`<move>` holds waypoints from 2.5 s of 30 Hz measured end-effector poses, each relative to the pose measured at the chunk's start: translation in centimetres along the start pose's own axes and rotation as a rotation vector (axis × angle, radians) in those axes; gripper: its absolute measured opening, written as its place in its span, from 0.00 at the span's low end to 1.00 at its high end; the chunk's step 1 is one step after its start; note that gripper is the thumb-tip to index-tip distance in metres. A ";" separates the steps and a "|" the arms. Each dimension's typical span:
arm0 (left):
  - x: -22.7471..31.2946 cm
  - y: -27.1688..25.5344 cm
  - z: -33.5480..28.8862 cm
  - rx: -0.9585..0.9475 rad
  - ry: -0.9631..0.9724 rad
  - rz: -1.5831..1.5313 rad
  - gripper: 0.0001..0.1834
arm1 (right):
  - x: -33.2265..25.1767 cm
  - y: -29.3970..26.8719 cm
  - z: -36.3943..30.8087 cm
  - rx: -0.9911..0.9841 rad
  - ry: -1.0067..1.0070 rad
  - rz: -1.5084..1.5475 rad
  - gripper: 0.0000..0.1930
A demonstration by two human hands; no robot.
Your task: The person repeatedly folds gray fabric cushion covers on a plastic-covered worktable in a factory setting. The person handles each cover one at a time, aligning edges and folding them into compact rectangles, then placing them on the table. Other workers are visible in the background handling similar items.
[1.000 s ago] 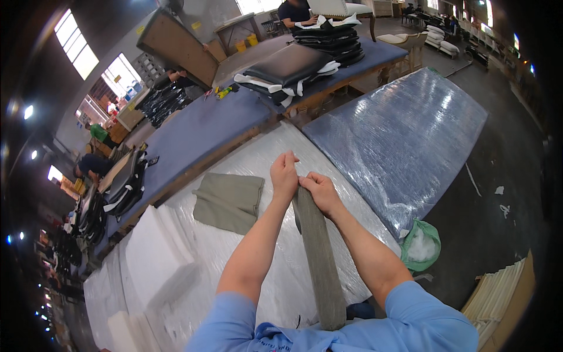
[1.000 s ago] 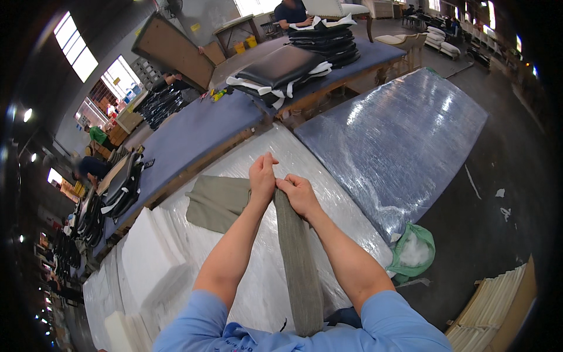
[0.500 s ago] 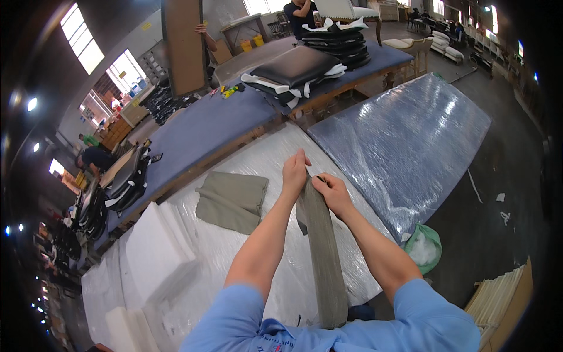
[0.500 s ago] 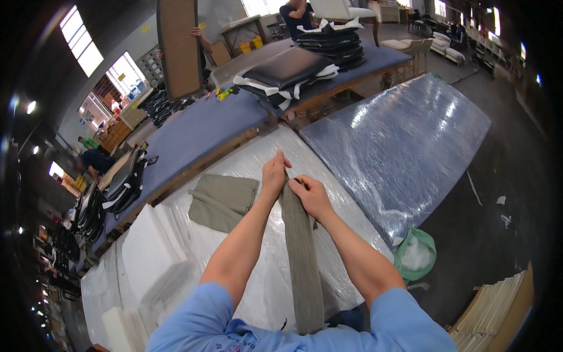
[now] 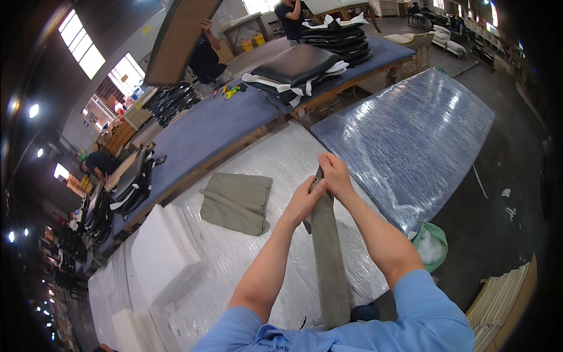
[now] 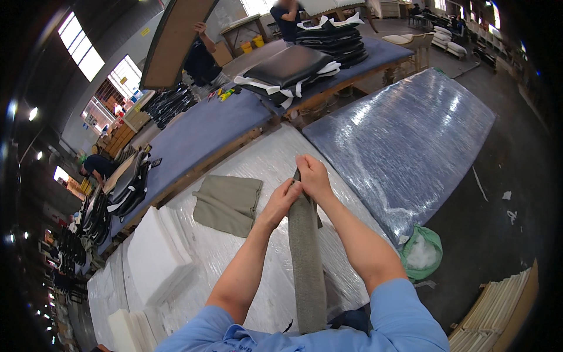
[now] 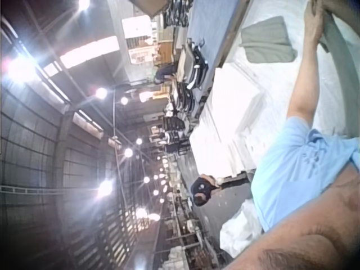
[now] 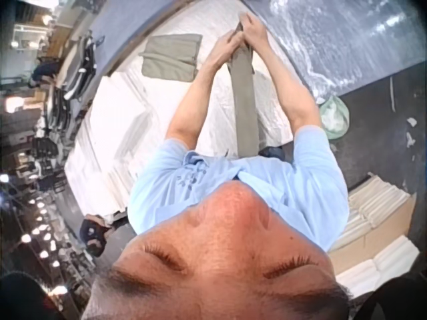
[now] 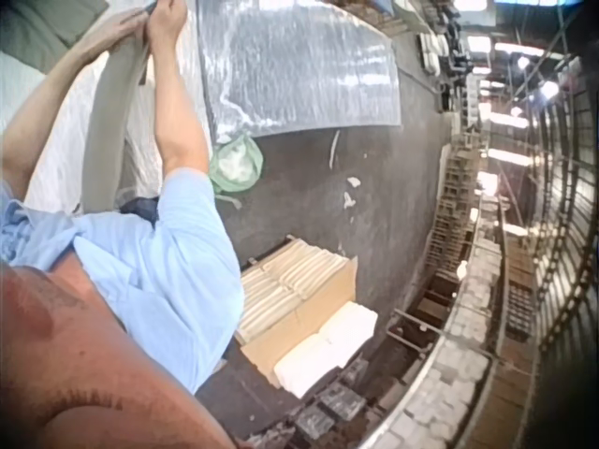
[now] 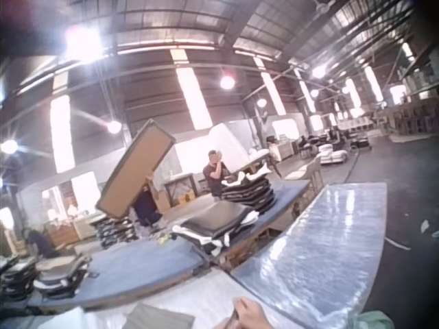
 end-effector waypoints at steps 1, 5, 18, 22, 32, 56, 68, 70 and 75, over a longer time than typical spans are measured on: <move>-0.2 0.1 -0.1 -0.022 -0.013 0.036 0.34 | -0.1 0.6 0.4 -0.014 0.002 -0.062 0.23; 0.1 0.6 -0.1 -0.045 -0.037 0.113 0.38 | -0.3 2.9 1.5 -0.137 -0.028 -0.203 0.27; -1.3 0.4 0.8 0.041 -0.039 0.078 0.21 | -0.7 4.1 2.2 -0.107 -0.219 -0.377 0.16; -1.6 0.0 0.5 0.062 -0.088 0.044 0.22 | -0.4 4.9 1.9 -0.110 -0.254 -0.314 0.16; -1.0 0.3 0.3 0.097 -0.033 -0.136 0.17 | -0.1 4.2 2.1 -0.031 -0.240 -0.288 0.16; -1.5 0.5 0.7 0.110 -0.042 -0.162 0.15 | -0.2 3.4 2.2 0.019 -0.180 -0.311 0.16; -1.4 -2.6 -1.0 0.035 -0.201 -0.156 0.18 | 11.4 -8.4 -1.5 0.213 0.115 -0.275 0.25; -3.0 -6.1 -2.0 0.074 -0.284 -0.138 0.18 | 16.9 -11.7 -7.3 0.163 0.201 -0.488 0.24; -5.4 -9.9 -1.8 0.247 -0.381 -0.100 0.18 | 27.3 -20.8 -24.8 0.062 0.594 -0.521 0.18</move>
Point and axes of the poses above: each hand's wrist, its own z-axis towards the middle knuckle, its own y-axis out of the palm, x = y × z, the point moved 9 cm from there along z, towards the middle knuckle, and after that the axes turned 13 degrees about x, right-handed, at the moved point
